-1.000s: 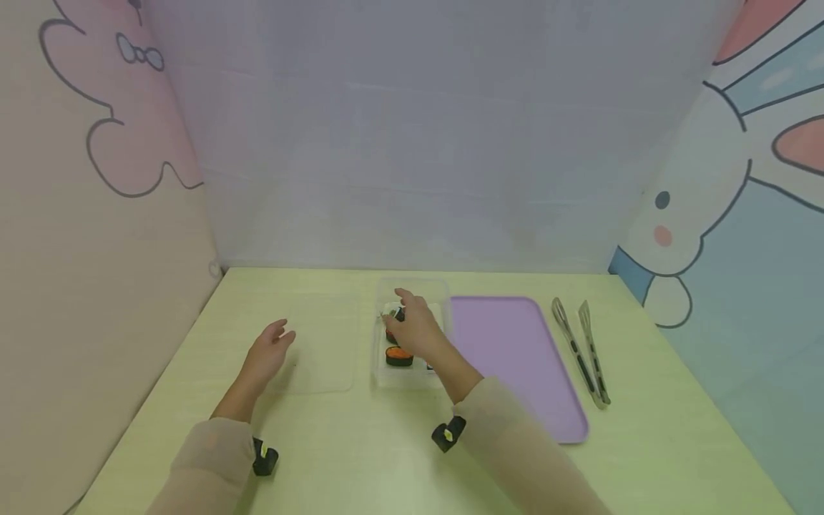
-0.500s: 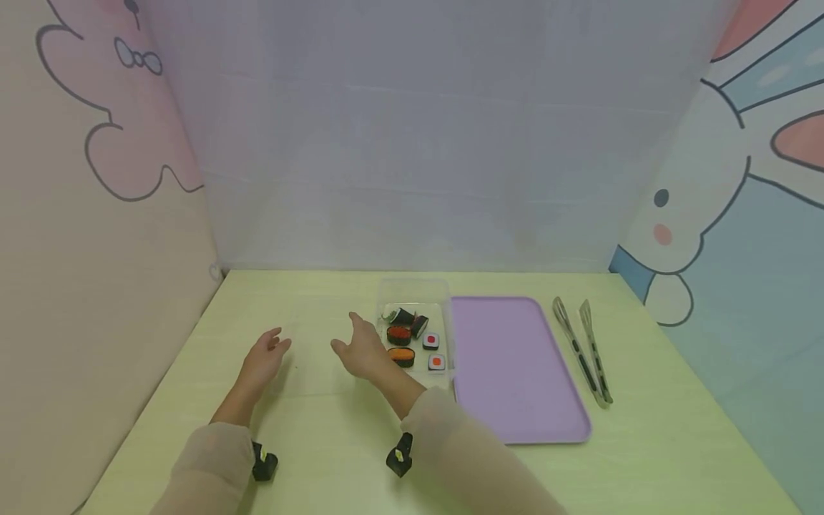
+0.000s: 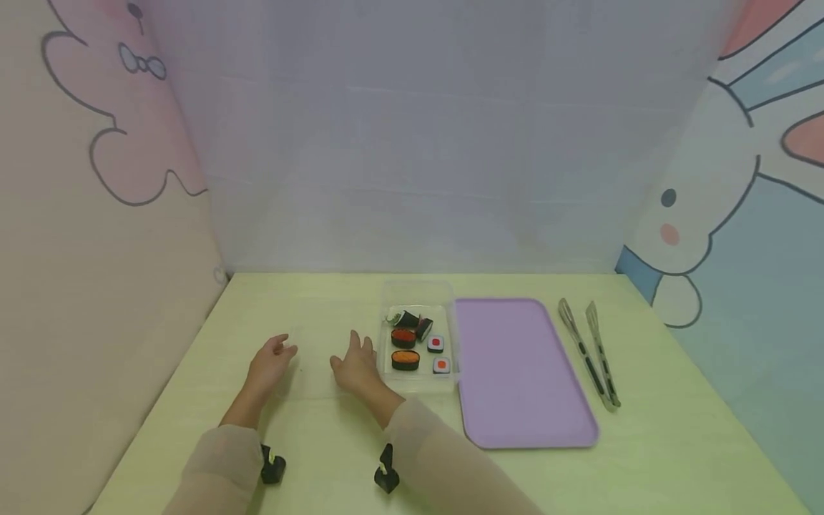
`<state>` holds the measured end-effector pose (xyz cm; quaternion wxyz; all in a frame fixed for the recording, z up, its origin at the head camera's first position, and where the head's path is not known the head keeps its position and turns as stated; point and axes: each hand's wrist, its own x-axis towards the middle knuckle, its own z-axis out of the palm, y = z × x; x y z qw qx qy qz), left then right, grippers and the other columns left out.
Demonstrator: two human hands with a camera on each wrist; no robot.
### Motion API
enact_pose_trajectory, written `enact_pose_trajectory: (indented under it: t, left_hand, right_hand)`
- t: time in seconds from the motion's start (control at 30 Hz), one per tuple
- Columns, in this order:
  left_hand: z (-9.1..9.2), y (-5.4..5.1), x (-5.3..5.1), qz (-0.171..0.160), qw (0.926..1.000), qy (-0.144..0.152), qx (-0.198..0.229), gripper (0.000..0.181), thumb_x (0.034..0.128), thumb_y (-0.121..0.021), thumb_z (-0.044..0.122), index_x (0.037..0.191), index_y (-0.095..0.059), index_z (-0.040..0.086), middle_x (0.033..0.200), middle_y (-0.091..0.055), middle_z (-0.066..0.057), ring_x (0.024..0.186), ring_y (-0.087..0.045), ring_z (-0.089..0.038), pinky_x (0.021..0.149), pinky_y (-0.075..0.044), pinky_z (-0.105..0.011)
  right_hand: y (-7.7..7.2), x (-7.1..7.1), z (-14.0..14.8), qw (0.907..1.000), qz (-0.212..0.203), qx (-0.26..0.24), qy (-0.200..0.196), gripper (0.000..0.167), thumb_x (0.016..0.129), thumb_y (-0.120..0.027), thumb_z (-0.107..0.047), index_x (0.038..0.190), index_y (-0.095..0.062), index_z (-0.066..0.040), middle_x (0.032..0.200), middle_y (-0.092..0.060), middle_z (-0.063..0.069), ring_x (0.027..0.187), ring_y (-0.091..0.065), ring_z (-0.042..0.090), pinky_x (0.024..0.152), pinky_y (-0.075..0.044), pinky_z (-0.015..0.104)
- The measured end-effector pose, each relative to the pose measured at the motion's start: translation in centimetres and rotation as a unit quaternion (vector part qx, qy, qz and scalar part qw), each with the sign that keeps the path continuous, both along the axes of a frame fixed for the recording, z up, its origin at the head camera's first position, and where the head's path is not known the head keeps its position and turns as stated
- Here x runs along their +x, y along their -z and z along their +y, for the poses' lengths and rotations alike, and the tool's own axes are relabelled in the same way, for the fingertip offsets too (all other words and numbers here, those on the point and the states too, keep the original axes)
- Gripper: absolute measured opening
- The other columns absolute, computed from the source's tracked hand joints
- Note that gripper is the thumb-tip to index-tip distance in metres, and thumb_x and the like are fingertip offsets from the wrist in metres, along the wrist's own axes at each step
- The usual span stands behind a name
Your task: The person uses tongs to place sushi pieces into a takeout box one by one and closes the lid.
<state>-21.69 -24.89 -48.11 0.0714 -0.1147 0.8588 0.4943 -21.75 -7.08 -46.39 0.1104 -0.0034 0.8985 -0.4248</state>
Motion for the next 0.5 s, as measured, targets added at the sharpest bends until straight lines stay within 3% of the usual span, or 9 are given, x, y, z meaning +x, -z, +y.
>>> enact_pose_trajectory:
  t: [0.23, 0.5]
  left_hand:
    - [-0.3, 0.1, -0.2, -0.013, 0.9997, -0.021, 0.003, 0.054, 0.1037, -0.043, 0.024, 0.147, -0.030, -0.005, 0.150, -0.026, -0.032, 0.135, -0.027, -0.048, 0.108, -0.028, -0.058]
    - [-1.8, -0.2, -0.2, -0.021, 0.9994, -0.022, 0.014, 0.051, 0.1046, -0.042, 0.022, 0.146, -0.033, -0.006, 0.147, -0.030, -0.034, 0.133, -0.030, -0.049, 0.107, -0.028, -0.059]
  right_hand:
    - [1.0, -0.4, -0.1, 0.9997, 0.018, -0.003, 0.019, 0.056, 0.094, -0.062, -0.014, 0.144, -0.040, 0.000, 0.132, -0.043, 0.022, 0.121, -0.043, 0.039, 0.101, -0.040, 0.044]
    - [0.6, -0.5, -0.2, 0.9998, 0.021, -0.005, 0.000, 0.047, 0.094, -0.058, -0.006, 0.140, -0.046, -0.001, 0.124, -0.051, 0.022, 0.108, -0.046, 0.037, 0.092, -0.043, 0.041]
